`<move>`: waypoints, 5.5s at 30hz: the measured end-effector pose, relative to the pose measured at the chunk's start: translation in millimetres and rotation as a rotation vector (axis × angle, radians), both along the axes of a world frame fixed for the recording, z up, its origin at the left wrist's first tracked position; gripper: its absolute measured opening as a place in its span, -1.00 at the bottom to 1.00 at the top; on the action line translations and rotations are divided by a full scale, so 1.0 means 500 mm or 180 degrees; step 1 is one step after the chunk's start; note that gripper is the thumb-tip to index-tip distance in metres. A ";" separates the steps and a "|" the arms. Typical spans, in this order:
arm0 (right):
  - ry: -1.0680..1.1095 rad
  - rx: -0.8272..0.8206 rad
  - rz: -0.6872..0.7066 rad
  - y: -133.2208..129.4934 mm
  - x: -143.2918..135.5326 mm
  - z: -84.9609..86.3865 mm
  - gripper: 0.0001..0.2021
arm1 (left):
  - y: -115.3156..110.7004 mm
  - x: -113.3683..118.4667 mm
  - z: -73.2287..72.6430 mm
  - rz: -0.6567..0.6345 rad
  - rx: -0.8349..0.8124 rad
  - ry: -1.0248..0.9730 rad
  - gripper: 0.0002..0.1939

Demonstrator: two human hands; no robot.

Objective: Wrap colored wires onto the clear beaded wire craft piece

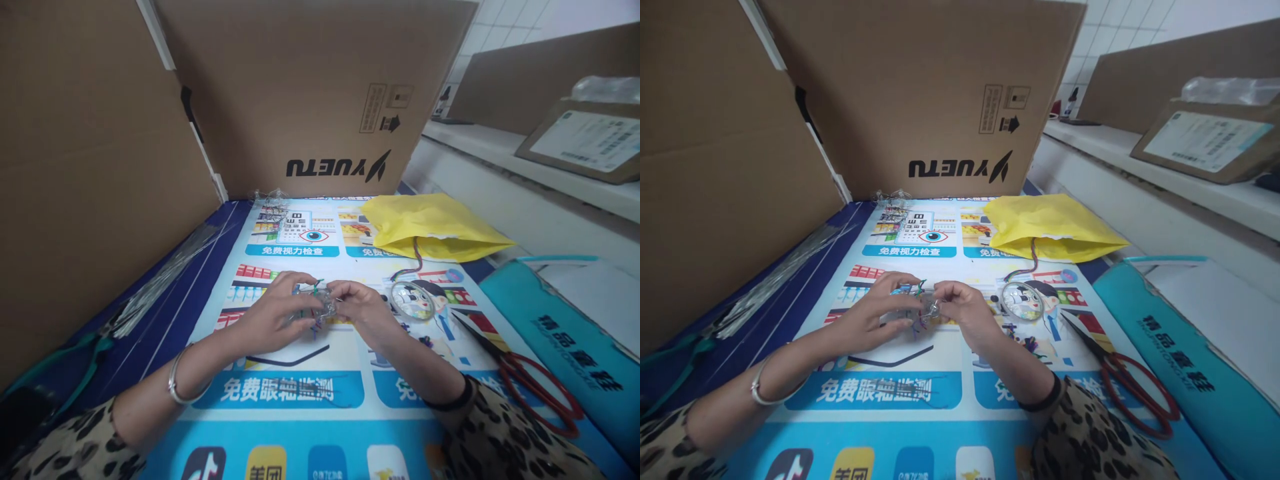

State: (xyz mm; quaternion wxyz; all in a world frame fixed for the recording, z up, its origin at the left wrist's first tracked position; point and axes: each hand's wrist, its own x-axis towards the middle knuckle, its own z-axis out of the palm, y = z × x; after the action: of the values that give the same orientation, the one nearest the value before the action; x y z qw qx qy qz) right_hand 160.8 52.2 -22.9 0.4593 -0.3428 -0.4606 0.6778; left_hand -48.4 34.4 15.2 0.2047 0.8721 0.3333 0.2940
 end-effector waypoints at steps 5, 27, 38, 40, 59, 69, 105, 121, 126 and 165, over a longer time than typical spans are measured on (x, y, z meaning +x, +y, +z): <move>0.0024 -0.0035 0.0030 0.000 0.001 -0.002 -0.89 | 0.003 -0.013 -0.006 -0.0142 -0.0167 -0.0194 -0.84; 0.0072 0.0009 -0.0018 0.008 0.009 -0.006 -0.87 | -0.027 0.000 -0.043 0.1322 0.0823 0.0051 -0.73; 0.0146 0.0100 0.0053 0.011 0.009 -0.010 -0.87 | -0.024 0.001 -0.049 0.1263 0.0670 -0.0333 -0.89; 0.0146 0.0080 0.0027 0.012 0.010 -0.011 -0.86 | -0.023 0.000 -0.052 0.1270 0.0611 -0.0391 -0.90; 0.0012 0.0007 -0.0120 0.010 0.009 -0.017 -0.85 | -0.010 0.001 -0.068 0.1090 -0.1794 -0.1790 -0.86; -0.0596 0.0508 -0.0356 0.009 0.010 -0.019 -0.84 | -0.020 -0.004 -0.051 0.0871 -0.1955 -0.1981 -0.91; -0.0313 0.0366 -0.0277 0.005 0.007 -0.022 -0.84 | 0.001 -0.003 -0.064 0.1749 -0.2375 -0.2249 -0.82; 0.0290 -0.0407 -0.0395 0.011 0.006 -0.008 -0.80 | -0.006 -0.019 -0.083 0.0844 -0.0317 -0.0052 -0.78; 0.0173 -0.0417 -0.0441 0.011 0.009 -0.001 -0.81 | -0.003 -0.021 -0.071 0.0816 -0.0601 -0.0217 -0.82; -0.0875 0.0592 0.0112 0.022 0.031 0.015 -0.89 | -0.024 -0.006 -0.041 0.1142 -0.1980 -0.1785 -0.72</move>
State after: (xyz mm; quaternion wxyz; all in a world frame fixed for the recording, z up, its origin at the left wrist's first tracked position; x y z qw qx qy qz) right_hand 176.3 63.2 -15.5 0.4098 -0.3802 -0.5857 0.5869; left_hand -51.4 22.4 -5.2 0.4851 0.5844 0.4833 0.4355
